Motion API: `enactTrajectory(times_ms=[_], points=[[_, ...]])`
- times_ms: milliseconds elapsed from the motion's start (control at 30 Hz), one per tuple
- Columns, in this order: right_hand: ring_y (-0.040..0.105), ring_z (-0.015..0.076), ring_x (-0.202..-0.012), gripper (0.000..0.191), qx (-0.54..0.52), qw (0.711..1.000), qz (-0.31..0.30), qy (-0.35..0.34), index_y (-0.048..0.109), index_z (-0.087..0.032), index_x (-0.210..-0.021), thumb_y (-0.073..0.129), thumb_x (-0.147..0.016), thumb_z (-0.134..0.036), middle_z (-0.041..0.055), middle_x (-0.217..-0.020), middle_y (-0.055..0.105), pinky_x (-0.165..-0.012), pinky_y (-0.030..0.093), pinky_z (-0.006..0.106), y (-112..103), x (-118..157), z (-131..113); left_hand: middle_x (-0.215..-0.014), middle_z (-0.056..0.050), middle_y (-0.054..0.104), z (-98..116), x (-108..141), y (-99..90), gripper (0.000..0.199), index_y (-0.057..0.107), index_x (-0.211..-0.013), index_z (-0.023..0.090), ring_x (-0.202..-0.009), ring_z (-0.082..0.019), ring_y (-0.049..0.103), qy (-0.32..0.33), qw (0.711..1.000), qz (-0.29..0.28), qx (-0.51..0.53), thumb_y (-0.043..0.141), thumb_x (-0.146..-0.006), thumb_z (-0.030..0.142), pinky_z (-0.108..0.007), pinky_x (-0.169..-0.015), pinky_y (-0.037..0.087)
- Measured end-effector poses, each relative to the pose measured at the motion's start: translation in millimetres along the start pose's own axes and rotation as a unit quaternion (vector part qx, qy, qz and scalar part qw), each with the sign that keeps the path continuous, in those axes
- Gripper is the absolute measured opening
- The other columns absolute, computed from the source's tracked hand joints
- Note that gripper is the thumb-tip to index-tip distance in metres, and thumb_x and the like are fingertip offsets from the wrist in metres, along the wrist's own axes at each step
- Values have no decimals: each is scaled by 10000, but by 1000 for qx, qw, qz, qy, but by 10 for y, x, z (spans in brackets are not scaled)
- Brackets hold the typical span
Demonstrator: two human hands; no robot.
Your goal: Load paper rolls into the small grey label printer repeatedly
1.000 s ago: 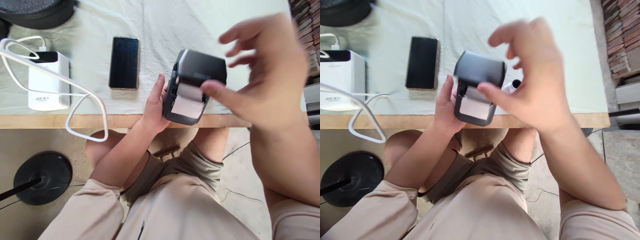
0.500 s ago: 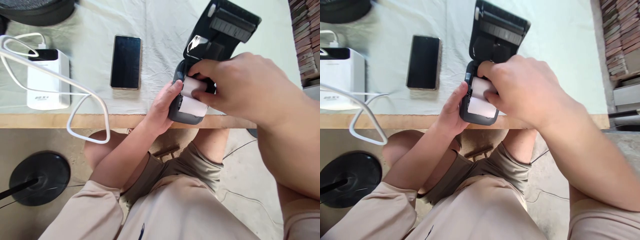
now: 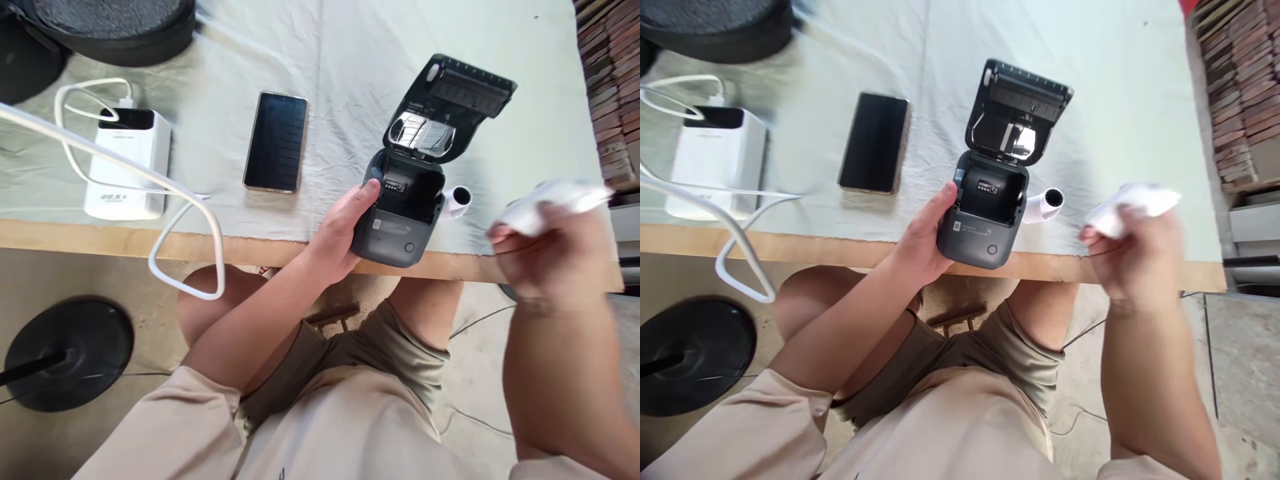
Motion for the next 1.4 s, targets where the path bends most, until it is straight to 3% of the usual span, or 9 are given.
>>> enactTrajectory(times_ms=[200, 400, 533, 600, 667, 833, 933, 1200, 1400], points=[[792, 312, -1059, 509, -7, 993, 118, 7, 647, -556, -1388, 820, -918, -645, -1, -1354, 669, -1039, 669, 654, 210, 110, 348, -1226, -49, 910, 2, 12, 13, 290, 813, -1269, 235, -1412, -352, 807, 11, 1000, -17, -20, 662, -1148, 451, -493, -1193, 695], [731, 363, -1009, 536, 172, 984, 47, 7, 682, -398, -1399, 805, -916, -597, 87, -1181, 750, -1019, 614, 652, 80, -139, 493, -1149, -70, 908, 17, 14, 20, 273, 812, -1033, 208, -1456, -384, 779, 31, 998, -12, -44, 757, -1084, 470, -512, -1238, 664], [668, 459, -1372, 624, 207, 976, 67, 23, 615, -511, -1595, 713, -981, -563, 66, -1578, 653, -1077, 562, 690, 131, 20, 128, -1151, -42, 912, 19, 10, 6, 270, 829, -1109, 223, -1422, -360, 801, 26, 998, -21, -47, 757, -1093, 482, -479, -1196, 692], [712, 374, -1054, 560, 209, 967, 145, -7, 659, -513, -1534, 691, -977, -572, 79, -1485, 638, -904, 594, 636, 231, 94, -101, -1182, -36, 912, 19, 11, 1, 272, 834, -1205, 233, -1411, -349, 808, 20, 999, -15, -38, 767, -1094, 473, -469, -1190, 695], [603, 256, -781, 601, 199, 973, 112, -22, 717, -419, -1475, 756, -903, -597, 115, -1326, 609, -734, 600, 568, 430, 114, -250, -1213, -29, 911, 18, 14, 6, 319, 824, -1298, 248, -1402, -340, 813, 14, 1000, 0, -23, 767, -1098, 490, -462, -1186, 699], [642, 358, -1141, 480, 228, 973, 28, 28, 807, -232, -1344, 693, -918, -421, 151, -1209, 539, -927, 667, 628, 930, 1, -284, -1216, -15, 906, 19, 28, 37, 371, 810, -1346, 261, -1439, -330, 792, 15, 1000, 25, -11, 742, -1108, 537, -455, -1212, 684], [660, 346, -1067, 405, 237, 970, 34, 41, 810, -271, -1291, 636, -932, -345, 87, -1040, 518, -883, 669, 603, 1011, -46, -226, -1196, -14, 901, 20, 34, 28, 303, 821, -1214, 251, -1467, -334, 772, 22, 999, 14, -20, 780, -1081, 520, -464, -1236, 669], [747, 320, -954, 702, -110, 975, 188, 34, 685, -631, -1440, 811, -769, -466, 14, -1209, 729, -640, 589, 450, 676, 46, 127, -1124, -49, 895, 2, -1, -53, 396, 781, -1062, 221, -1385, -370, 806, 25, 998, -43, -26, 900, -956, 584, -454, -1125, 710], [751, 492, -1341, 517, -131, 988, 29, 80, 845, -519, -1322, 621, -857, -549, 66, -1330, 765, -741, 678, 678, 394, -63, -338, -1072, -43, 889, -9, -15, -69, 384, 764, -1069, 232, -1294, -349, 839, 21, 999, -38, -30, 889, -966, 580, -427, -1056, 704]])
Point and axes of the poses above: each hand's wrist, its own x-axis away from the middle knuckle, its own y-axis out of the palm, z = x × y, the point moved 1 cm from there along -x, towards the middle knuckle
